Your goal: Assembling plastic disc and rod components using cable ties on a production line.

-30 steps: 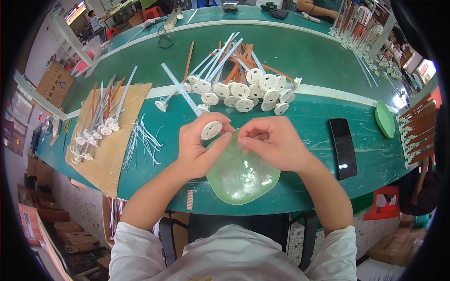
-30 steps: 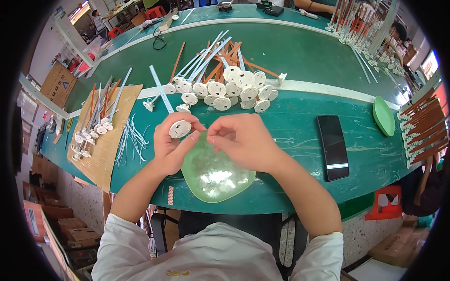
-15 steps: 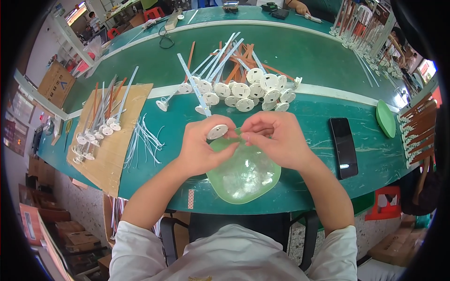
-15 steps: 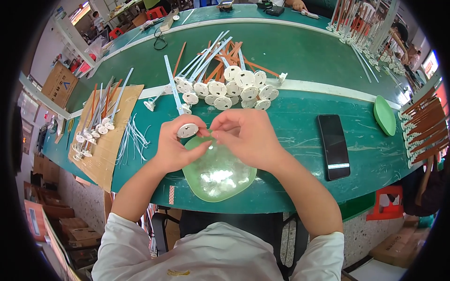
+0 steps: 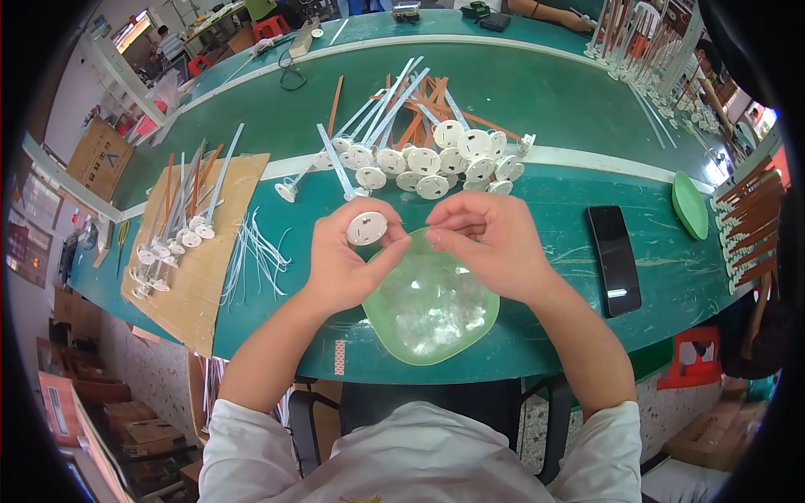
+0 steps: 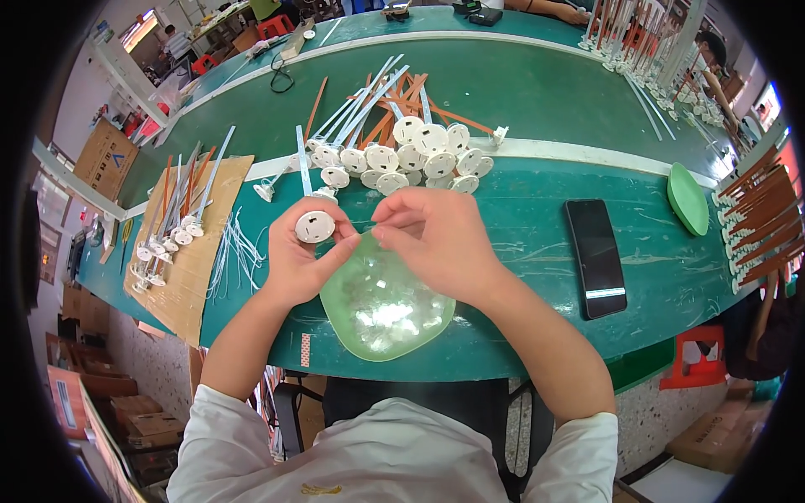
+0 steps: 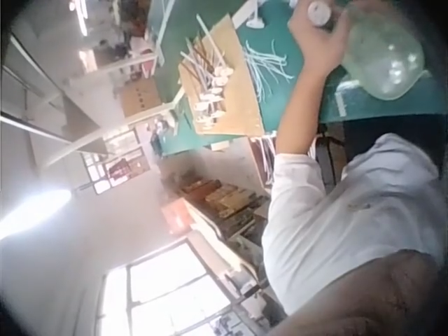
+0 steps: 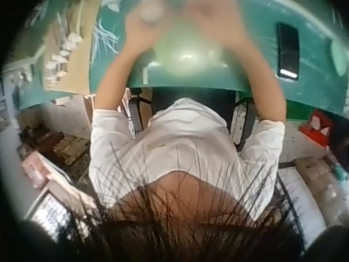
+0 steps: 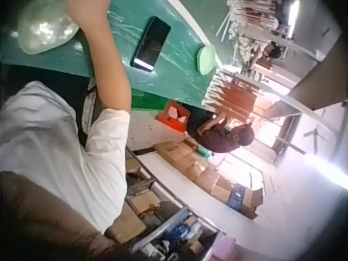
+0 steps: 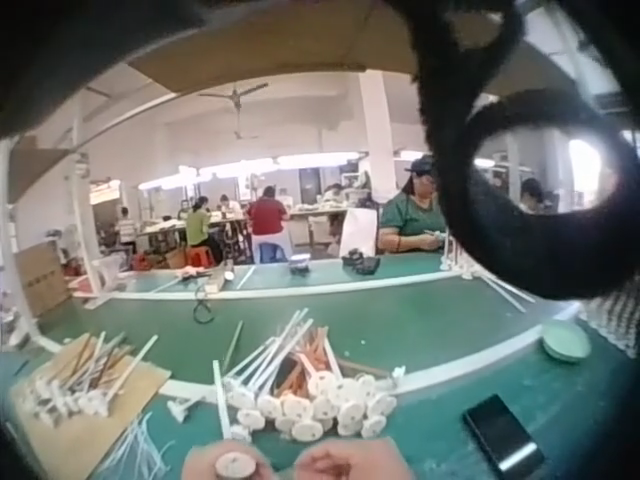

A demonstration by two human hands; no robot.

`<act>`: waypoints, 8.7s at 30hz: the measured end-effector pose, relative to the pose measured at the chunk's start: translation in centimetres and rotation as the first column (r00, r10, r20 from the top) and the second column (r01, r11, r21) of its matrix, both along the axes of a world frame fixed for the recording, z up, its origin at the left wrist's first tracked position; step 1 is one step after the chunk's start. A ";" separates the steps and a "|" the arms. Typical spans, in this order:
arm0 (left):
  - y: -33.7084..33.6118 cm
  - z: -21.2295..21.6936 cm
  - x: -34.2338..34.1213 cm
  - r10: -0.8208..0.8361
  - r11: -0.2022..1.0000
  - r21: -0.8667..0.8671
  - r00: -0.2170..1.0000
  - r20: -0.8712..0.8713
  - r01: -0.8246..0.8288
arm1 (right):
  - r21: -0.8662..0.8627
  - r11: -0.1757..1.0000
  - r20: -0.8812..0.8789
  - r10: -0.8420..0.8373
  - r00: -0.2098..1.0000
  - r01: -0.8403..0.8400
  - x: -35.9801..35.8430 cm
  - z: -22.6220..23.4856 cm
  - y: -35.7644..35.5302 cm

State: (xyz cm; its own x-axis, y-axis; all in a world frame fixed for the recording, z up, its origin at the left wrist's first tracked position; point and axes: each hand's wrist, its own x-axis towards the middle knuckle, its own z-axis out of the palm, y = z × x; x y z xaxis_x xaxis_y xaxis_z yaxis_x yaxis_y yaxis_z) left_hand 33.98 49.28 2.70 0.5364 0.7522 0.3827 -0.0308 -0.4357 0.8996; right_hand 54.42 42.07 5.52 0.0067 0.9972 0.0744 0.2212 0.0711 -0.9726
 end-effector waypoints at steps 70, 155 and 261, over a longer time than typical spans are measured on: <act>-1.2 0.6 -0.1 0.088 0.984 0.159 0.996 -0.004 -0.086 | 0.638 0.770 0.254 -0.218 0.943 0.006 -1.4 -1.5 0.0; 9.8 3.8 -3.4 0.547 0.691 0.721 0.692 -0.471 -0.055 | 0.697 0.717 0.480 -0.454 0.751 -0.012 -1.9 -2.6 -0.3; 0.4 -0.3 -0.1 -0.059 0.979 0.198 0.996 0.067 0.045 | 0.005 0.992 0.038 0.126 0.991 -0.127 -0.6 0.6 -0.6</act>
State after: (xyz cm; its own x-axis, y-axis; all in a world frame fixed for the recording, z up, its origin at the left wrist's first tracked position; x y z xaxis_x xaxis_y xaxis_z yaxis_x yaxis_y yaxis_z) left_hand 33.92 49.68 2.39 0.5386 0.6307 0.5586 -0.1193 -0.5993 0.7916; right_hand 53.81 41.50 6.11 -0.1225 0.9893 0.0798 0.2462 0.1082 -0.9632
